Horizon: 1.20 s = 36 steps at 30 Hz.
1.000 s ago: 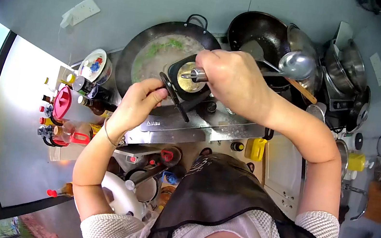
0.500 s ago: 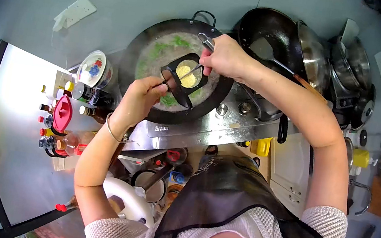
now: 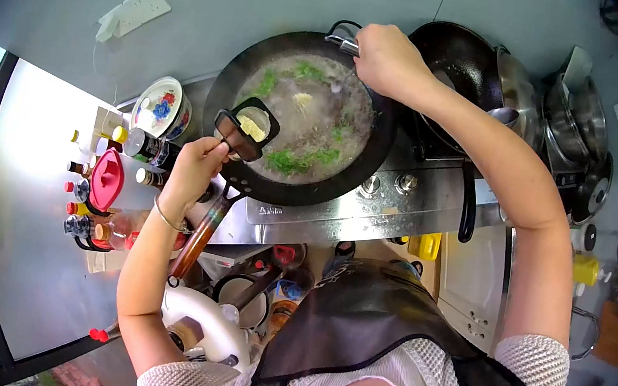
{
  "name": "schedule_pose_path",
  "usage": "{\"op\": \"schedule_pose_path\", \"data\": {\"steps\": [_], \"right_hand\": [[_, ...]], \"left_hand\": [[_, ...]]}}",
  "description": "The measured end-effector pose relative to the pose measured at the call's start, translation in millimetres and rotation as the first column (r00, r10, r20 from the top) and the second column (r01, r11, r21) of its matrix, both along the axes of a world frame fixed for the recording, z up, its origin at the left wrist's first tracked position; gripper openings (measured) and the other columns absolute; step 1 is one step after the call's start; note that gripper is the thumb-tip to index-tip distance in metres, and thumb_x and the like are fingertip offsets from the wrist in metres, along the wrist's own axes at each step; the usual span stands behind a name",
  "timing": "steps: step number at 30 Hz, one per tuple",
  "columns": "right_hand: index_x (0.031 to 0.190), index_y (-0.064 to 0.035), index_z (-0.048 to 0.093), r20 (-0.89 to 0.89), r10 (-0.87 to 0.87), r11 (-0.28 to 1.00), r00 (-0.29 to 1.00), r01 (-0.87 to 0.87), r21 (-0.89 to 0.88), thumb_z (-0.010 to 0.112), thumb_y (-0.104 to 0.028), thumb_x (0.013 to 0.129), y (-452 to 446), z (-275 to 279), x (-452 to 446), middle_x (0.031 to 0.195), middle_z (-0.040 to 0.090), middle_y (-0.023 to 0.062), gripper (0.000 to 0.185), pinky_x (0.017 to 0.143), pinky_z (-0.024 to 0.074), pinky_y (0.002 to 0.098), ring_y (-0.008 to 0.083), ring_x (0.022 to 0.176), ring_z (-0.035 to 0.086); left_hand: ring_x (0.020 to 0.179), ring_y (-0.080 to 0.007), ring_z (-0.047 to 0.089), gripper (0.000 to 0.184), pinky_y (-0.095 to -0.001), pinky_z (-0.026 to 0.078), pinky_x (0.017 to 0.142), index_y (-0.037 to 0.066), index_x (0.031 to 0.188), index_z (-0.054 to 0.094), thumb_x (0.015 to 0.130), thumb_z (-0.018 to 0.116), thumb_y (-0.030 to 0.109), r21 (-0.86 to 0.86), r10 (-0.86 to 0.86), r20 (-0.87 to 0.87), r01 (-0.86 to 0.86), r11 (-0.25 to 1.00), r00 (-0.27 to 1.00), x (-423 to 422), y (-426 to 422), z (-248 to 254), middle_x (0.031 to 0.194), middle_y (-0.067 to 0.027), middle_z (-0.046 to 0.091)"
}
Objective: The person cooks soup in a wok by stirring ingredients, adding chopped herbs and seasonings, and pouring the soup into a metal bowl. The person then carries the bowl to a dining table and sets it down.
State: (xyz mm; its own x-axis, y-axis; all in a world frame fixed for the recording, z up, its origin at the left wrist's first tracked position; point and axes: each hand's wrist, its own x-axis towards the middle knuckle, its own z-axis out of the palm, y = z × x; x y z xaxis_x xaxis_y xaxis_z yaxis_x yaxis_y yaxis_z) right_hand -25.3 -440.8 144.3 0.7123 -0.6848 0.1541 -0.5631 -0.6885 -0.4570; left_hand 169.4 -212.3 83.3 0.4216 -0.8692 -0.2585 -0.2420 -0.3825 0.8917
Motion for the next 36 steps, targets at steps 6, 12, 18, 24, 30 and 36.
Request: {"op": "schedule_pose_path", "data": {"steps": [6, 12, 18, 24, 30, 36], "right_hand": [[0.061, 0.0051, 0.056, 0.259, 0.354, 0.934, 0.899, -0.329, -0.135, 0.054, -0.004, 0.063, 40.8, 18.9, 4.0, 0.065, 0.054, 0.0245, 0.009, 0.06, 0.0461, 0.0402, 0.0385, 0.065, 0.055], [0.071, 0.0011, 0.056, 0.022, 0.353, 0.927, 0.935, -0.347, -0.144, 0.057, -0.003, 0.064, 60.7, -4.2, 7.8, 0.063, 0.055, 0.0198, 0.008, 0.06, 0.0446, 0.04, 0.0353, 0.064, 0.055], [0.069, 0.0018, 0.056, 0.08, 0.282, 0.941, 0.956, -0.292, 0.172, 0.056, -0.005, 0.066, 50.6, -14.8, 13.1, 0.055, 0.056, 0.014, 0.008, 0.056, 0.0454, 0.0337, 0.0257, 0.055, 0.059], [0.063, 0.0024, 0.055, 0.133, 0.116, 0.907, 0.984, -0.16, 0.39, 0.054, -0.009, 0.066, 34.8, -3.5, 11.3, 0.055, 0.059, 0.0099, 0.012, 0.055, 0.0457, 0.0275, 0.017, 0.055, 0.06], [0.065, -0.0002, 0.056, 0.165, 0.092, 0.894, 0.982, -0.155, 0.421, 0.054, -0.01, 0.066, 26.5, 9.3, 3.1, 0.055, 0.059, 0.0077, 0.011, 0.054, 0.0432, 0.0271, 0.0165, 0.054, 0.058], [0.065, 0.0009, 0.056, 0.242, 0.235, 0.955, 0.941, -0.27, 0.124, 0.054, -0.011, 0.067, 31.8, -0.3, 1.2, 0.054, 0.058, 0.0097, 0.012, 0.054, 0.0436, 0.0303, 0.0206, 0.054, 0.058]], "left_hand": [[0.053, -0.0049, 0.033, 0.021, -0.0178, 0.027, 0.048, 0.002, 0.069, 0.049, 0.086, 0.045, 0.014, -0.024, -0.082, -0.037, 0.081, 0.996, 0.996, -14.9, -3.0, 16.9, 0.059, 0.0029, 0.04], [0.054, -0.0062, 0.036, 0.018, -0.0192, 0.03, 0.05, -0.001, 0.07, 0.05, 0.085, 0.047, 0.009, -0.067, -0.167, -0.016, 0.165, 0.984, 0.986, -30.5, -8.7, 25.7, 0.059, 0.0026, 0.042], [0.054, -0.0054, 0.035, 0.019, -0.0188, 0.029, 0.049, 0.001, 0.069, 0.05, 0.085, 0.047, 0.01, -0.097, -0.173, -0.05, 0.168, 0.981, 0.984, -31.5, -12.6, 23.7, 0.058, 0.0031, 0.04], [0.054, -0.0056, 0.035, 0.019, -0.0188, 0.03, 0.05, 0.001, 0.07, 0.05, 0.085, 0.046, 0.012, -0.038, -0.149, 0.005, 0.149, 0.988, 0.989, -24.4, -12.1, 21.7, 0.059, 0.003, 0.041], [0.054, -0.0052, 0.036, 0.021, -0.0179, 0.031, 0.049, 0.002, 0.07, 0.049, 0.086, 0.045, 0.015, -0.026, -0.108, -0.068, 0.107, 0.994, 0.992, -17.6, -10.7, 9.0, 0.061, 0.0029, 0.042], [0.054, -0.0045, 0.036, 0.021, -0.0168, 0.03, 0.048, 0.003, 0.07, 0.049, 0.086, 0.045, 0.016, -0.012, -0.106, -0.113, 0.105, 0.994, 0.988, -27.5, -14.3, 15.0, 0.062, 0.0026, 0.043]]}}
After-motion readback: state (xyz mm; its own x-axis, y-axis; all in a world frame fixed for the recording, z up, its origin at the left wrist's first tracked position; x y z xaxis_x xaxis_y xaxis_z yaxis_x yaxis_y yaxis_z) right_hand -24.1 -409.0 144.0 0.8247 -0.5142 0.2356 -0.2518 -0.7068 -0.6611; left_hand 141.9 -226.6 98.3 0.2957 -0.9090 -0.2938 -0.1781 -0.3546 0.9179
